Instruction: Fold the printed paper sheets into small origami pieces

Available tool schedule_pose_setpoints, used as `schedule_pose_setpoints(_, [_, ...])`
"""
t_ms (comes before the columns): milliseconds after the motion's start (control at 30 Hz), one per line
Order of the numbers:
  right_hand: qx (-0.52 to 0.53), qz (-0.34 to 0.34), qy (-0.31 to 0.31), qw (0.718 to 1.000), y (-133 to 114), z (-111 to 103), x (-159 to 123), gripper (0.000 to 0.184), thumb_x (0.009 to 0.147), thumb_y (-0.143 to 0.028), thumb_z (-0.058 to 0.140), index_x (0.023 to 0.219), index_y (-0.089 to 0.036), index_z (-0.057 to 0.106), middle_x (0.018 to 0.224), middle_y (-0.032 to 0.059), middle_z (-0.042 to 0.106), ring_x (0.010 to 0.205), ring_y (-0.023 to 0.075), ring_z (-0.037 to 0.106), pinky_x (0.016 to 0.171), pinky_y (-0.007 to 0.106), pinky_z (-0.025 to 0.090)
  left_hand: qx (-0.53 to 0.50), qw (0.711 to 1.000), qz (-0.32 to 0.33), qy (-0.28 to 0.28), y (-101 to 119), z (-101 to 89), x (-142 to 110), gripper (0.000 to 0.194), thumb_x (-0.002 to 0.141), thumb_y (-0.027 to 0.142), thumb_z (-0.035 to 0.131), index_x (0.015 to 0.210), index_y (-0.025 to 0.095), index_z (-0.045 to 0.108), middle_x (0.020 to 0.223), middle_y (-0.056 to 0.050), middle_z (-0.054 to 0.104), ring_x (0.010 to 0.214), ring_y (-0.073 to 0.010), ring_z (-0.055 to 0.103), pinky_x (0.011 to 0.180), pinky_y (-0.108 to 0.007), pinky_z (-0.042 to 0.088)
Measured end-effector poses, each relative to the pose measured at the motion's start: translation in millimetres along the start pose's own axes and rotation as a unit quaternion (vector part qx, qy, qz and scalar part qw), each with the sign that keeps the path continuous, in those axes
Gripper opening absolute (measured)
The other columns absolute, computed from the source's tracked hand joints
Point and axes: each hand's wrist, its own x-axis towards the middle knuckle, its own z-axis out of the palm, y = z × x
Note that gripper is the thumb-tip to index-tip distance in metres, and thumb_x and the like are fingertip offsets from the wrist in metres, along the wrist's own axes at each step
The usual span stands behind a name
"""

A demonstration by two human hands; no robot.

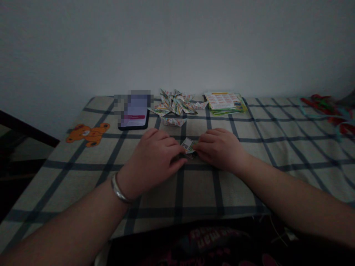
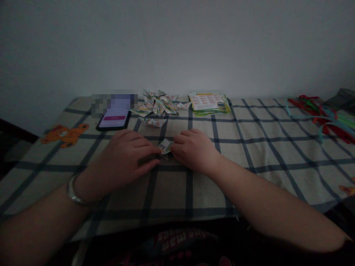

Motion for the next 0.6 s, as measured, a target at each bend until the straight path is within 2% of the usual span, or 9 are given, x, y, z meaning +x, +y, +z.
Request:
schedule_pose_setpoints(100, [0.013,0.012,0.004,1.0,0.4,0.7,-0.4,0.02,0.088,-0.024,0.054,0.084,-0.022,0.073,0.079,0.0017,0.068,0.073,0.0178,0.056,0.064,0.034,0.032,0.025,1.0,0.013,-0.006,3.1,3.7,0.6,0.013,0.088,0.035,0.062,0.093,0.025,0.07,0.088,-0.001,0.07,0.089,-0.0242,0.058,0.082,-0.043,0.038])
schedule_pose_setpoints(300, [0.086,0.037,0.006,0.996,2.4,3.1,0.3,0.019,0.086,-0.025,0.055,0.083,-0.021,0.073,0.08,0.002,0.068,0.073,0.0172,0.057,0.063,0.031,0.035,0.04,0.999,-0.012,0.012,-0.2,9.8,4.5,0.016,0.091,0.03,0.057,0.085,0.022,0.069,0.086,-0.002,0.069,0.087,-0.0231,0.059,0.083,-0.042,0.04])
schedule_pose_setpoints(500, [0.13,0.08,-0.004,0.988,-0.3,1.9,1.0,0.015,0.083,-0.021,0.057,0.085,-0.02,0.072,0.083,0.0034,0.067,0.08,0.0182,0.058,0.069,0.03,0.039,0.048,0.999,0.002,0.019,-0.7,12.5,7.1,0.019,0.091,0.026,0.052,0.081,0.019,0.067,0.082,-0.004,0.068,0.084,-0.0228,0.058,0.081,-0.042,0.041])
schedule_pose_setpoints(600, [0.149,0.085,-0.005,0.985,-1.0,2.6,0.8,0.016,0.086,-0.024,0.058,0.09,-0.021,0.073,0.086,0.0037,0.068,0.082,0.0185,0.057,0.072,0.03,0.04,0.041,0.999,-0.002,0.026,-1.7,13.8,8.0,0.018,0.09,0.025,0.053,0.079,0.019,0.066,0.081,-0.003,0.068,0.083,-0.0225,0.058,0.081,-0.042,0.041])
